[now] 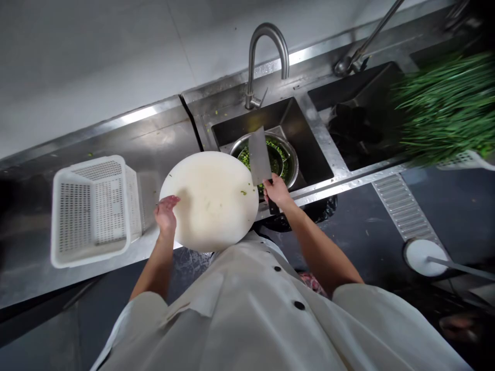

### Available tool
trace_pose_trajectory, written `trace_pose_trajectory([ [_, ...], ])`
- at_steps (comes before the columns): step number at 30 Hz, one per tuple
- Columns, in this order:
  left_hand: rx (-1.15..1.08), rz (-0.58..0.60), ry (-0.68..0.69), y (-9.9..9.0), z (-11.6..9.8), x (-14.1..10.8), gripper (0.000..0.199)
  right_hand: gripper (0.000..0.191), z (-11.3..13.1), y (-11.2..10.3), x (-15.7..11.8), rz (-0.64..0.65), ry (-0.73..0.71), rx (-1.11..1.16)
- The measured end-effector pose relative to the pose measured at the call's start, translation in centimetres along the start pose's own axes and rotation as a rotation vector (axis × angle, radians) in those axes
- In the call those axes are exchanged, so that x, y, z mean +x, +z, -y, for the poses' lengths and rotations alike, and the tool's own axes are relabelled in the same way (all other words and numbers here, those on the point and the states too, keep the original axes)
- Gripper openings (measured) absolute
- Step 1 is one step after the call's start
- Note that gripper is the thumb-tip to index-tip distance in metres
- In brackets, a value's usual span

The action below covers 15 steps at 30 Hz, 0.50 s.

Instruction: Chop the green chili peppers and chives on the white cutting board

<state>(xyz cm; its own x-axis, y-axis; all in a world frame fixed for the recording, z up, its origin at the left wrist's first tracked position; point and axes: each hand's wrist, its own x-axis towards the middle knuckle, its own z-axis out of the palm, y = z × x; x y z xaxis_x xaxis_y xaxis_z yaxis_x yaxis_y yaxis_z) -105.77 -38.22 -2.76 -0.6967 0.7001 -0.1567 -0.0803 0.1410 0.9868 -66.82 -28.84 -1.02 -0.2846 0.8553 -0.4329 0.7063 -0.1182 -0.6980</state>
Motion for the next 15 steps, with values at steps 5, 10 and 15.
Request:
trace_pose_trajectory([
  [5, -0.03, -0.125, -0.024, -0.4, -0.4, -3.2, 0.023, 0.027, -1.2, -1.9, -4.4, 0.052, -0.019, 0.109],
  [10, -0.072, -0.169, -0.097, 0.0, -1.9, -4.2, 0.03, 0.013, -1.0, 1.5, -8.3, 0.366, -0.499, -0.054],
  [15, 0.006, -0.183, -0.052, 1.0, -1.8, -5.0, 0.028, 0.019, -4.2, -1.8, -4.1, 0.495, -0.249, -0.005],
])
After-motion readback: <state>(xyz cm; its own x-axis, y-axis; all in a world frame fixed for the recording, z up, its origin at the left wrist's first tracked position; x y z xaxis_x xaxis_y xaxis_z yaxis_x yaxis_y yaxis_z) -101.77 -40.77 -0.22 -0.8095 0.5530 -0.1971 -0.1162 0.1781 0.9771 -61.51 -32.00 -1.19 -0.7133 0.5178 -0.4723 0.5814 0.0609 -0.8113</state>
